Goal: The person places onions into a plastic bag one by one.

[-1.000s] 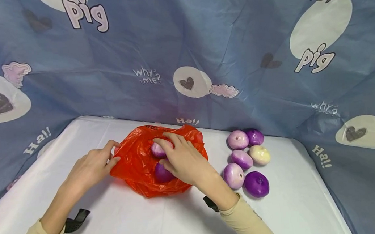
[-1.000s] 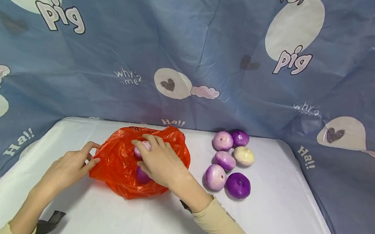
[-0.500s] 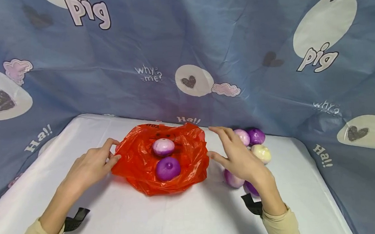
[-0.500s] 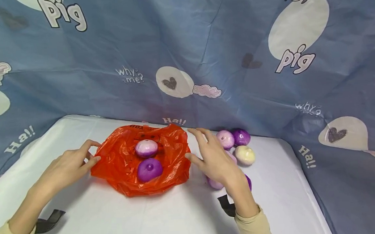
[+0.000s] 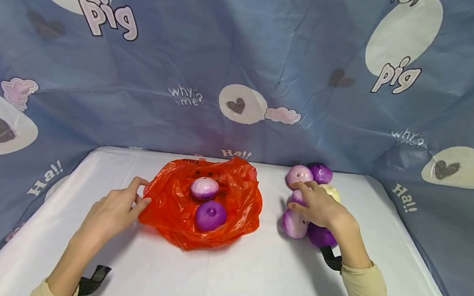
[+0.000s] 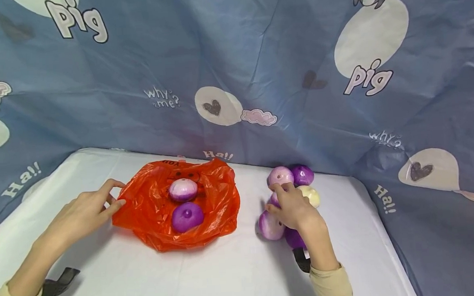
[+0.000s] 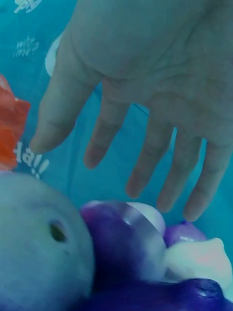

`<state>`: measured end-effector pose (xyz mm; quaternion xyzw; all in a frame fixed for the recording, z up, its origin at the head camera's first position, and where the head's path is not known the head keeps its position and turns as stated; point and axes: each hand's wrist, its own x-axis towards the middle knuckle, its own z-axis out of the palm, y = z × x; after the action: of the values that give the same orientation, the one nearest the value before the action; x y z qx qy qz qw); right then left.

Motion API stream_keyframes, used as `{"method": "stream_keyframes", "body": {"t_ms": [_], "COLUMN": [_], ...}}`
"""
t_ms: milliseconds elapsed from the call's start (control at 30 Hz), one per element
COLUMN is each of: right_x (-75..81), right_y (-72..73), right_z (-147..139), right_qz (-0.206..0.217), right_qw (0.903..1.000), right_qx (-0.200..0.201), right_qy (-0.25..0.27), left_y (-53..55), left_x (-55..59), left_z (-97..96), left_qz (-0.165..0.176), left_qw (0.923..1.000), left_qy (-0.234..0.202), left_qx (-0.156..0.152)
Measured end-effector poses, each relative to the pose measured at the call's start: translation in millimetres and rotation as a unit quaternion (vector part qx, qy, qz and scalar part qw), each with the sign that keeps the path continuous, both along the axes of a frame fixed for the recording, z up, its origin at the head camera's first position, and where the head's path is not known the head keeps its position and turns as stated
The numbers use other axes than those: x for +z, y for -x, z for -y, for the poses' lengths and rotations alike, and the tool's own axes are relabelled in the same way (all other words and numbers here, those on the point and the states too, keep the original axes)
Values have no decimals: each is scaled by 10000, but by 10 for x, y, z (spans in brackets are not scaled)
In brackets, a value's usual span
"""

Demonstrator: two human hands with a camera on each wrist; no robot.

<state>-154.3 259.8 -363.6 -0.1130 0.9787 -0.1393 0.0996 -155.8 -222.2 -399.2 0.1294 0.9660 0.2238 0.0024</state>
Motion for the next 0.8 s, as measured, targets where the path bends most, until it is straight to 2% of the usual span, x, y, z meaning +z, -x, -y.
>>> {"method": "stream_keyframes", "body": {"t_ms": [233,567,800], "right_x": [-104,-268,-567], "right_y": [101,119,255], "right_z": [-142,-178,-297], "right_qz": [-172,-258,-569], "right_qw": [9993,9988,9979], "right_qx": [-172,-246,-183], "right_qy": [-298,-334,-252], "left_y": [7,5,32], "left_x": [3,-4,8], "left_z": [-1,-11,-5], "left_qz": [66,93,85], "left_qw": [10000,10000,9999], "left_qy": [15,-10,34], "left_qx": [18,-24,-66]}}
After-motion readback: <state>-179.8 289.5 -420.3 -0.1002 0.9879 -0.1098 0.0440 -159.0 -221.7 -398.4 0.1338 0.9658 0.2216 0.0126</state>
